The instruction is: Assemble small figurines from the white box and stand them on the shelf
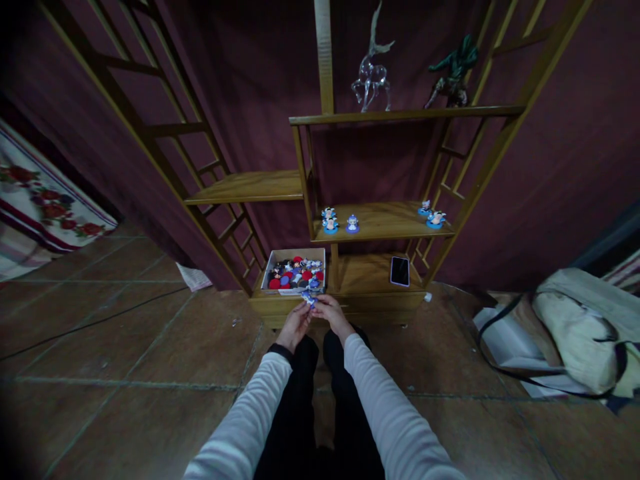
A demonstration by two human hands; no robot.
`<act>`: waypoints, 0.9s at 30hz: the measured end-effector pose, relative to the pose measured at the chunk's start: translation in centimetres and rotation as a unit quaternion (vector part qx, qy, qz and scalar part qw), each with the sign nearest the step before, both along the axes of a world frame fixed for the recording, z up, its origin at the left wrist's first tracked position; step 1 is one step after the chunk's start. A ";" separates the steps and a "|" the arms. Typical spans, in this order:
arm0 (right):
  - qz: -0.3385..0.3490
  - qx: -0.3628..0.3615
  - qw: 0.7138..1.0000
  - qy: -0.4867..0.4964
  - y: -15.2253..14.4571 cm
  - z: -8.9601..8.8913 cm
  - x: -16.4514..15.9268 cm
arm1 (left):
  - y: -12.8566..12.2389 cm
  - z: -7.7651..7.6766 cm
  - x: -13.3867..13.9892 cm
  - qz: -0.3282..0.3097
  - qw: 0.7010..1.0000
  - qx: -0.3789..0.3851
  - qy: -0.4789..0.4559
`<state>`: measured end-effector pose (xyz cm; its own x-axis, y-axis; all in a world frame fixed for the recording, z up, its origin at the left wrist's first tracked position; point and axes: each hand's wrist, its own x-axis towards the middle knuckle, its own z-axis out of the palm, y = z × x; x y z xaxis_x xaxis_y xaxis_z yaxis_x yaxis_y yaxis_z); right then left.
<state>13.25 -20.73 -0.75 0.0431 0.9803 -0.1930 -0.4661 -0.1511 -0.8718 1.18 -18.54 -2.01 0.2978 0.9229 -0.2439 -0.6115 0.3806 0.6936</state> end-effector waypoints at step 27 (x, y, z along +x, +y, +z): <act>-0.058 -0.015 0.997 -0.048 0.2 0.1 1.1 | -1.1 1.1 0.6 0.023 1.000 -0.001 0.004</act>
<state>14.34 -20.49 -0.63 0.1759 0.9613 -0.2120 -0.3964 -0.1280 -0.9091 1.74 -19.66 -0.87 0.2526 0.9351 -0.2484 -0.6228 0.3536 0.6980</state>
